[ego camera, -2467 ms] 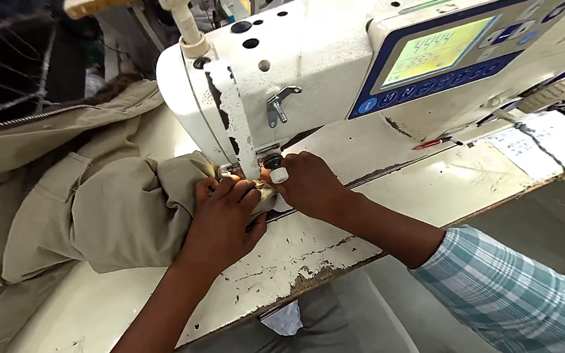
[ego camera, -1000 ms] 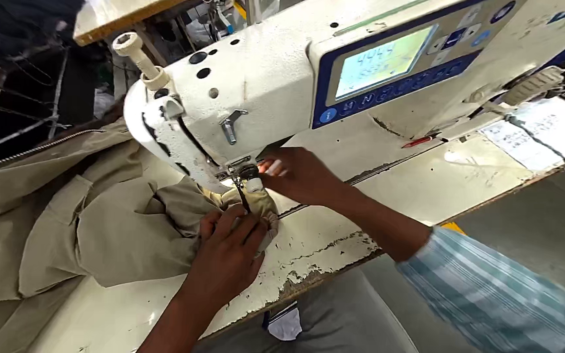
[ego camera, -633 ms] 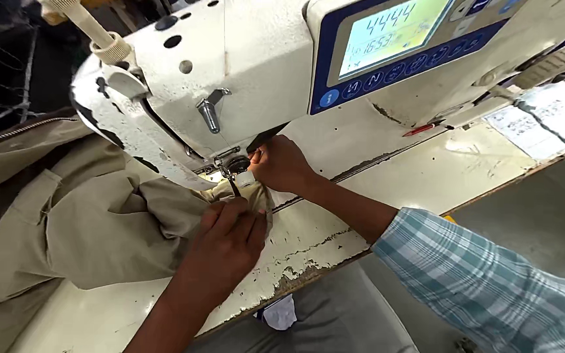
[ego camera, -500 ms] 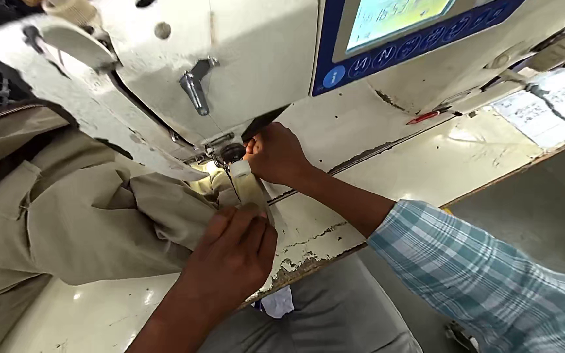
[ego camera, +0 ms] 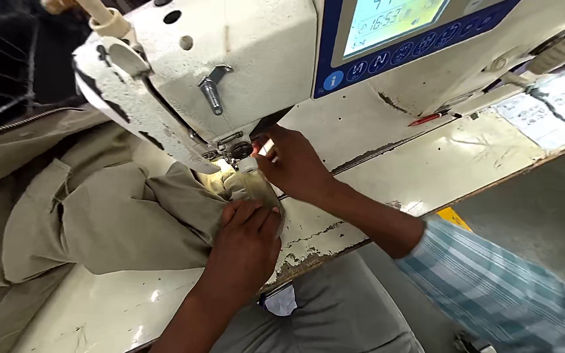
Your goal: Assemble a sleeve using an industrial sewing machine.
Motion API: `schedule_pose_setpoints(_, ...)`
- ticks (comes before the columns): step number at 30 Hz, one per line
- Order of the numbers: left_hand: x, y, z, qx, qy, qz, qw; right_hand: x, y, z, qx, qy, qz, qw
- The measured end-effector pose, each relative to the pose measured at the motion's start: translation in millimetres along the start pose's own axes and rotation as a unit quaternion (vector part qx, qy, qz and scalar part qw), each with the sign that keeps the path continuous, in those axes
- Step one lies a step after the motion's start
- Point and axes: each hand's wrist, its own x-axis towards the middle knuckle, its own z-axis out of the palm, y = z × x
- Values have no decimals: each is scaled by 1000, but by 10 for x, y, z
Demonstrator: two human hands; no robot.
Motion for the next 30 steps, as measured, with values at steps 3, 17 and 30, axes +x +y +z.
schedule_pose_setpoints(3,-27,23,-28,-5,-5,-9,1000,-335,-43,51,-57,-36,-48,997)
schedule_pose_setpoints(17,-53,-329,-336,128,-64,-16,990,-730,82,-16,-217,-125,-178,952)
schedule_pose_setpoints(30,-110,-291,-273,97,-36,-60,993,-761,191,72,-184,-41,-203,961)
